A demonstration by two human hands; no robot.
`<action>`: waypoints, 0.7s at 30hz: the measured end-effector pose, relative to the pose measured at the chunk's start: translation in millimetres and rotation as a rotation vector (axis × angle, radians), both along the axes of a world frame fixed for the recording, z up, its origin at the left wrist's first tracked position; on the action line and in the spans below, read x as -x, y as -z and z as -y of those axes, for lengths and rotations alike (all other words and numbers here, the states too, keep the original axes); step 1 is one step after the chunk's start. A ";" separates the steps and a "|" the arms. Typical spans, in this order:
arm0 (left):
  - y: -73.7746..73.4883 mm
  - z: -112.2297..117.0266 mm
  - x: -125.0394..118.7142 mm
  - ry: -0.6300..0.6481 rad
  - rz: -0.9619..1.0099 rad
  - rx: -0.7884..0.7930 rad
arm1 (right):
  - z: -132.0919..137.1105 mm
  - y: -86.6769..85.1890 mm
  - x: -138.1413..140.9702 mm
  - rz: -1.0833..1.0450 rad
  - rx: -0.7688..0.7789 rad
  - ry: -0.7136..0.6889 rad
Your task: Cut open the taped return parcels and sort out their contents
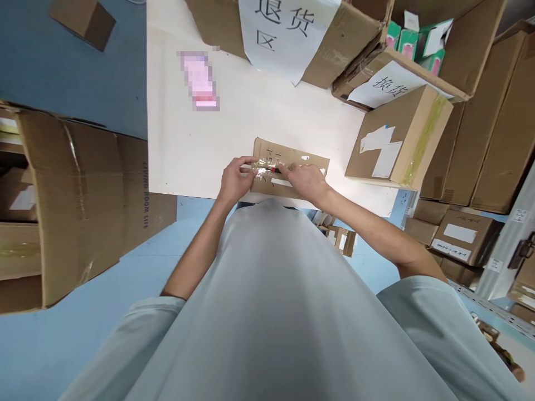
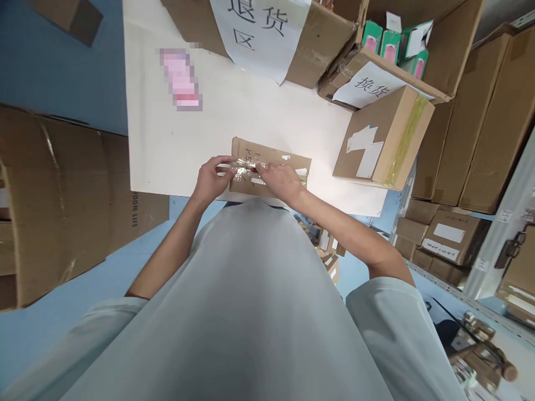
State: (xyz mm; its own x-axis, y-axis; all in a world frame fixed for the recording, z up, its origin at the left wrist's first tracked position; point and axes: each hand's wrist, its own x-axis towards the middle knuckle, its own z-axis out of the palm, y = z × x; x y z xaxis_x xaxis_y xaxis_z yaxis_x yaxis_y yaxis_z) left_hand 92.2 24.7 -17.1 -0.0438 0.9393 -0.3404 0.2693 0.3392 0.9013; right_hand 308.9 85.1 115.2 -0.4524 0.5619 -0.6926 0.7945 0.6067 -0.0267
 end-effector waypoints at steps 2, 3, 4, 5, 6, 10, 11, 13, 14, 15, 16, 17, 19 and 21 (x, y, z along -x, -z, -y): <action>-0.2 0.2 -1.1 -0.012 -0.018 0.012 | 0.0 5.2 -6.8 -0.004 -0.016 0.017; -0.4 0.2 -1.5 -0.016 -0.026 0.021 | -0.4 7.4 -13.2 -0.005 -0.021 0.034; -0.5 -0.1 -1.6 -0.019 -0.032 0.029 | -1.0 9.0 -22.5 -0.006 -0.024 0.056; -0.6 -0.4 -1.5 -0.022 -0.036 0.037 | -1.4 9.6 -35.0 -0.001 -0.023 0.080; -0.9 -0.8 -1.2 -0.026 -0.040 0.043 | -1.4 9.0 -50.5 0.010 -0.024 0.104; -3.5 -1.7 -1.3 -0.038 -0.051 0.063 | 7.2 -3.0 -124.8 0.083 -0.053 0.153; -4.7 -1.8 -2.0 -0.037 -0.049 0.066 | 11.1 -6.3 -140.4 0.105 -0.048 0.166; -7.3 -2.1 -4.1 -0.033 -0.044 0.072 | 18.3 -9.7 -162.7 0.125 -0.045 0.173; -8.6 -2.3 -5.3 -0.034 -0.046 0.076 | 21.0 -9.3 -169.8 0.125 -0.046 0.176; -10.0 -2.5 -6.4 -0.037 -0.051 0.082 | 22.9 -7.5 -175.0 0.121 -0.051 0.179; -11.2 -2.7 -7.2 -0.041 -0.060 0.088 | 24.0 -4.5 -179.3 0.113 -0.055 0.186; -12.4 -2.9 -7.8 -0.044 -0.068 0.095 | 24.6 -0.4 -183.5 0.098 -0.057 0.196; -14.5 -2.9 -8.7 -0.048 -0.081 0.109 | 26.0 10.8 -193.7 0.043 -0.056 0.232; -15.9 -1.9 -11.1 -0.055 -0.095 0.115 | 30.0 26.2 -206.6 -0.051 -0.044 0.293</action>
State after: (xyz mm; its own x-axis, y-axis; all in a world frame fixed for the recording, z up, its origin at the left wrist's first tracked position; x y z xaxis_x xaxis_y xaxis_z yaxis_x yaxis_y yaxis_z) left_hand 103.3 26.6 -1.1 -0.1310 0.8898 -0.4371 0.3300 0.4549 0.8272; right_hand 515.5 55.1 88.9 -0.3004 0.7028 -0.6449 0.9340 0.3537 -0.0497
